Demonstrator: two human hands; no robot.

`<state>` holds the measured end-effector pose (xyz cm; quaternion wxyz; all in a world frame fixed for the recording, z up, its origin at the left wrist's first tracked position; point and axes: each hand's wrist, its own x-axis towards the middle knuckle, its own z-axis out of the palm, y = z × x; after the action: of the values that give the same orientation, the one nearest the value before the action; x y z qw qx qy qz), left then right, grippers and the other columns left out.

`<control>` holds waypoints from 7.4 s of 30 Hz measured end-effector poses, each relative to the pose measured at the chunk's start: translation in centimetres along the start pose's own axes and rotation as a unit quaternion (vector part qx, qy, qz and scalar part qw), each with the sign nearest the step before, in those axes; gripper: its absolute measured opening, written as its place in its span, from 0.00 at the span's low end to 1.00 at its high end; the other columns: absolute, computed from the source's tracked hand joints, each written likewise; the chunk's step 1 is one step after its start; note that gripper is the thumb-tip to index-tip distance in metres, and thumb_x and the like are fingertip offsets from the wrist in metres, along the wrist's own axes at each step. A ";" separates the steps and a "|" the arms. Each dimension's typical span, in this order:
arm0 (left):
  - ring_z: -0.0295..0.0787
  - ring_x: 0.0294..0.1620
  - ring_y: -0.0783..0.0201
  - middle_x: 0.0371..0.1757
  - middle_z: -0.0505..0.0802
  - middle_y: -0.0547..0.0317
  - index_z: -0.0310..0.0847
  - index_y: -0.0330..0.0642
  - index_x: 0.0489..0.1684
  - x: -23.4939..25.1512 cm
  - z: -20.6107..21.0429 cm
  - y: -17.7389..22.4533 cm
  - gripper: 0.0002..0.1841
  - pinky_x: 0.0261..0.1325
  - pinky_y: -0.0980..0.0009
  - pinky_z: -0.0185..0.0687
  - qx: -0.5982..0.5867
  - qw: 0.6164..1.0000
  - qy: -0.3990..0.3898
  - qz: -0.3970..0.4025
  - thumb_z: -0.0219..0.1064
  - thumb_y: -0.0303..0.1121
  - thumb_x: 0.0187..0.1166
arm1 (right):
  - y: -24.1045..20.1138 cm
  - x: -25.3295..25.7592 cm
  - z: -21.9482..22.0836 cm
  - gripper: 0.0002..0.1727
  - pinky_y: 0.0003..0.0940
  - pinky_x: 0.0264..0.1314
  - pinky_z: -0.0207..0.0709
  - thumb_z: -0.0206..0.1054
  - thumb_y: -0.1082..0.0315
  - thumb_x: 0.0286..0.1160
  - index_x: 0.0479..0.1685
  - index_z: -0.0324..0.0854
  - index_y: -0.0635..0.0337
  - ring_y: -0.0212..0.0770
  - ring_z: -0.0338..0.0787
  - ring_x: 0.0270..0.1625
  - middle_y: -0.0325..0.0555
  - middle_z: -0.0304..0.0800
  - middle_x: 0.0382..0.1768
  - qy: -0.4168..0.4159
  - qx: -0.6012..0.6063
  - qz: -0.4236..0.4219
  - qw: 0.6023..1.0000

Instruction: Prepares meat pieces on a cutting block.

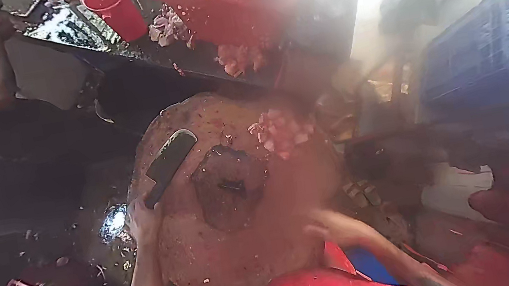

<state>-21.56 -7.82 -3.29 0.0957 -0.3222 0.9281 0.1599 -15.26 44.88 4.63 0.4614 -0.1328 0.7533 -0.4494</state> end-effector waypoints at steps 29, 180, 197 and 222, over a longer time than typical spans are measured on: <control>0.93 0.57 0.62 0.59 0.94 0.56 0.84 0.44 0.69 -29.7 -0.6 3.2 0.17 0.65 0.57 0.88 -0.268 0.883 -0.341 0.179 0.61 0.39 0.89 | 3.0 0.5 12.4 0.23 0.32 0.22 0.75 0.50 0.56 0.93 0.81 0.59 0.49 0.34 0.75 0.21 0.39 0.75 0.30 0.043 0.372 0.019 0.927; 0.87 0.67 0.39 0.69 0.87 0.40 0.71 0.46 0.83 -1.7 -3.6 29.5 0.29 0.69 0.34 0.79 -0.045 0.938 -0.147 0.311 0.66 0.47 0.85 | 7.2 -5.5 7.0 0.31 0.55 0.75 0.76 0.53 0.52 0.91 0.85 0.67 0.62 0.54 0.89 0.69 0.62 0.88 0.65 0.413 0.057 0.193 0.888; 0.89 0.62 0.39 0.60 0.92 0.42 0.88 0.42 0.60 -6.0 2.4 23.4 0.14 0.65 0.34 0.81 0.143 0.889 -0.250 0.355 0.63 0.35 0.85 | 7.4 -5.4 7.0 0.30 0.55 0.76 0.76 0.54 0.54 0.91 0.84 0.68 0.64 0.54 0.89 0.69 0.62 0.88 0.65 0.417 0.060 0.199 0.885; 0.89 0.64 0.46 0.67 0.90 0.45 0.75 0.49 0.80 -6.5 4.1 23.5 0.23 0.69 0.40 0.81 -0.167 0.929 -0.240 0.226 0.58 0.46 0.91 | 5.0 -5.8 3.8 0.27 0.61 0.66 0.80 0.52 0.51 0.92 0.87 0.68 0.46 0.56 0.92 0.60 0.56 0.92 0.58 0.302 -0.045 0.206 0.930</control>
<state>-31.00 14.79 0.29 0.2218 -0.0668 0.8854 0.4029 -7.96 49.11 3.28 0.2882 0.1466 0.8874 -0.3286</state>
